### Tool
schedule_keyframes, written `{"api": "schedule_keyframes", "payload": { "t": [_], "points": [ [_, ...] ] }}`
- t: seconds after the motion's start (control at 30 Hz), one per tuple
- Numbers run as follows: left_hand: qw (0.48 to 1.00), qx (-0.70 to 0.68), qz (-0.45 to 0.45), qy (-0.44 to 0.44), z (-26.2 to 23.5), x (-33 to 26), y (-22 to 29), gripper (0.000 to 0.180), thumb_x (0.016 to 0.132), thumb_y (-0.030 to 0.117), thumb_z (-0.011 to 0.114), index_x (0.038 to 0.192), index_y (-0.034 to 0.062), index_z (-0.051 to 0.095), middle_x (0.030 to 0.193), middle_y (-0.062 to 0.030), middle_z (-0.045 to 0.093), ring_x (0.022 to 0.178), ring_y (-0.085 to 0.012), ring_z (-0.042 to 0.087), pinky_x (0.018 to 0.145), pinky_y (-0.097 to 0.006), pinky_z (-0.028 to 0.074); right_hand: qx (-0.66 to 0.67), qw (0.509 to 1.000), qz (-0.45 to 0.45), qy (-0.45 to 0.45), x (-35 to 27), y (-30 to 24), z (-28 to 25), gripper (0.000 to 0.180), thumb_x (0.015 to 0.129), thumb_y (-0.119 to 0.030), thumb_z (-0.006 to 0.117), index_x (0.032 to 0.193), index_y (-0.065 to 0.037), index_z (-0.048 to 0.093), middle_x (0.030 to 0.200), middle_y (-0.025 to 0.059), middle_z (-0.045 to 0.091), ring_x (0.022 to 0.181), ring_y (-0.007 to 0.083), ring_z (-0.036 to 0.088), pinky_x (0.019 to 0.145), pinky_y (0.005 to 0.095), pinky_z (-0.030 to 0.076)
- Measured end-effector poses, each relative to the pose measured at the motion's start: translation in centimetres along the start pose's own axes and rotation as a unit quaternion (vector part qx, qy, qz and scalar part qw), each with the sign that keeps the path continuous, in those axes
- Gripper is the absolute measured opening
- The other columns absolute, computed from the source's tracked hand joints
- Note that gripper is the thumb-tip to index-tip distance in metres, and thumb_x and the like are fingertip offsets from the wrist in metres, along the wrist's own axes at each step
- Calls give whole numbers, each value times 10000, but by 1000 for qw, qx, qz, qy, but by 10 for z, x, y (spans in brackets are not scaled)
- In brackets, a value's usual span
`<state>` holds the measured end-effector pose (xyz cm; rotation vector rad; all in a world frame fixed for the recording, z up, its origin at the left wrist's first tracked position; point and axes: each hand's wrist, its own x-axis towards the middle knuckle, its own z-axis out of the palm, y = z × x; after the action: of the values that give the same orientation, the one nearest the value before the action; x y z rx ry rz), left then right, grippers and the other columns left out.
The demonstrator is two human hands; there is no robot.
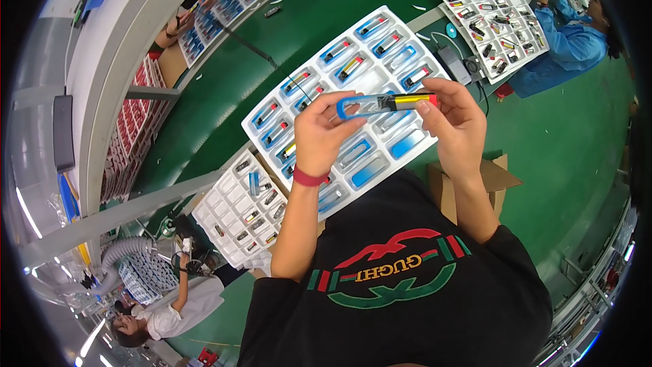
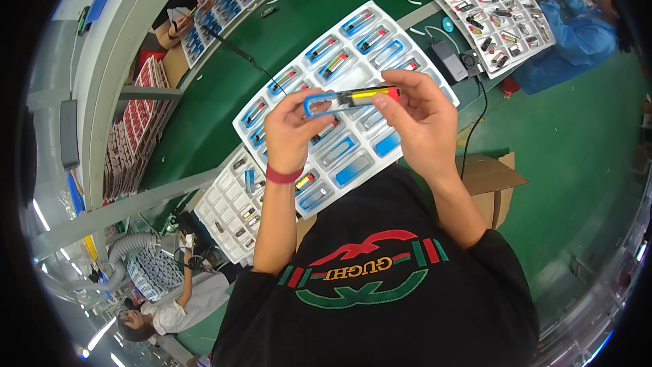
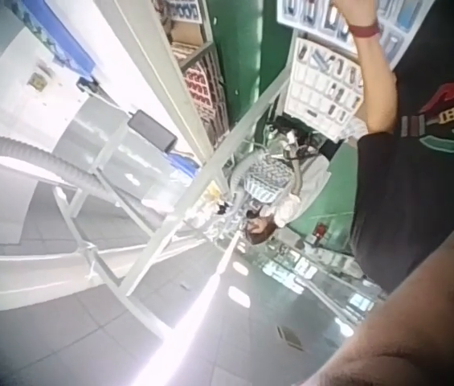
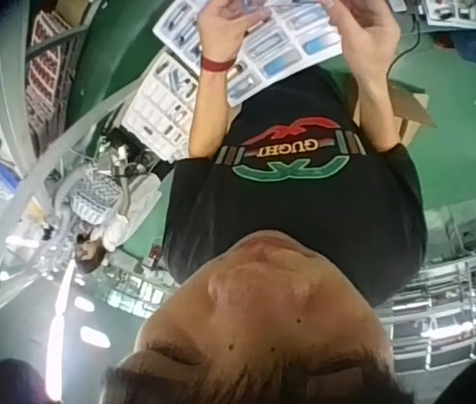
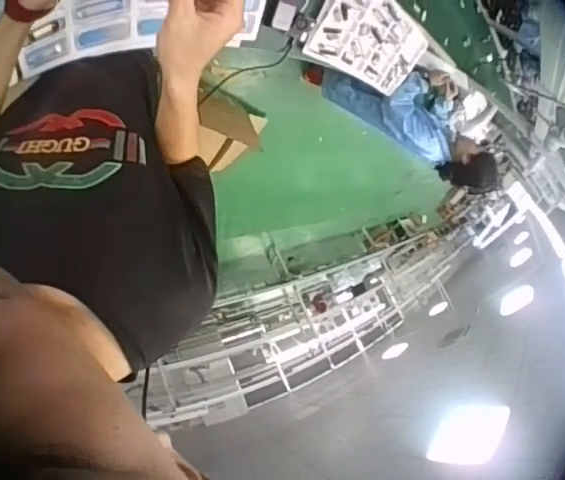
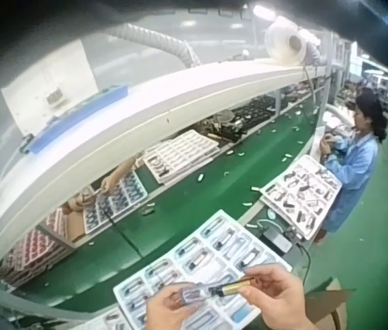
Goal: The person assembles small electronic components into a blue plastic casing by hand, taking components from a component tray and inserting them into the casing.
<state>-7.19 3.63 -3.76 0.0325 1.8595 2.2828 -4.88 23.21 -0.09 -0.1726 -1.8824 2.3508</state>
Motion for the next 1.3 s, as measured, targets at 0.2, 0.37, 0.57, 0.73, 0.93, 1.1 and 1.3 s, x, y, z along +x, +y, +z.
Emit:
{"api": "schedule_keyframes", "payload": {
  "t": [0.2, 0.37, 0.57, 0.73, 0.93, 1.1, 1.3],
  "points": [
    [994, -76, 80, 9, -4, -45, 11, 398, 719, -191, 656, 1046, -11, 518, 1160, -221, 583, 1081, -263, 600, 893, -352, 539, -163, 976, -55, -130, -16, -11, 29, 234, 781, -80, 726, 995, -30, 646, 763, 13, 596, 614, 48, 494, 505, 188, 343],
    [990, -88, 104, 18, -7, -62, 12, 400, 719, -185, 660, 1047, -9, 515, 1186, -229, 566, 1082, -273, 599, 891, -353, 542, -233, 955, -119, -142, -24, 0, 40, 236, 756, -96, 741, 974, -42, 666, 735, 16, 577, 631, 94, 473, 531, 229, 357],
    [989, -68, 128, 23, -12, -74, 10, 392, 726, -189, 646, 1044, -9, 505, 1189, -239, 554, 1124, -295, 571, 908, -370, 535, -318, 920, -195, -123, -28, -3, 51, 329, 700, -104, 776, 998, -47, 646, 809, 20, 529, 684, 109, 440, 583, 237, 358],
    [983, -54, 166, 57, -17, -80, 7, 423, 685, -195, 663, 1008, 15, 486, 1152, -249, 576, 1125, -355, 565, 921, -405, 510, -268, 951, -83, -130, -26, -3, 59, 434, 698, -137, 787, 1073, -26, 599, 887, 28, 534, 665, 79, 469, 569, 212, 376],
    [991, 12, 127, 49, -17, -78, 13, 446, 681, -74, 751, 1058, 4, 524, 1176, -234, 578, 1140, -301, 556, 950, -379, 450, -160, 959, 118, -203, -25, -1, 46, 355, 810, -156, 725, 1108, -10, 597, 775, 2, 603, 654, 30, 501, 564, 204, 424],
    [986, 139, -41, 79, -7, -85, 32, 354, 833, -80, 613, 1181, -95, 545, 1098, -142, 615, 971, -177, 595, 860, -292, 483, -256, 923, 9, -287, -20, 0, 35, 317, 796, -220, 711, 1012, -15, 603, 736, 110, 603, 647, 220, 606, 585, 347, 464],
    [985, 158, -53, 41, -4, -94, 34, 314, 842, -74, 606, 1149, -104, 551, 1021, -143, 632, 902, -149, 610, 815, -258, 486, -247, 895, -47, -368, -17, 8, 24, 249, 808, -193, 683, 937, 1, 592, 781, 148, 614, 750, 319, 615, 660, 380, 463]
  ]
}}
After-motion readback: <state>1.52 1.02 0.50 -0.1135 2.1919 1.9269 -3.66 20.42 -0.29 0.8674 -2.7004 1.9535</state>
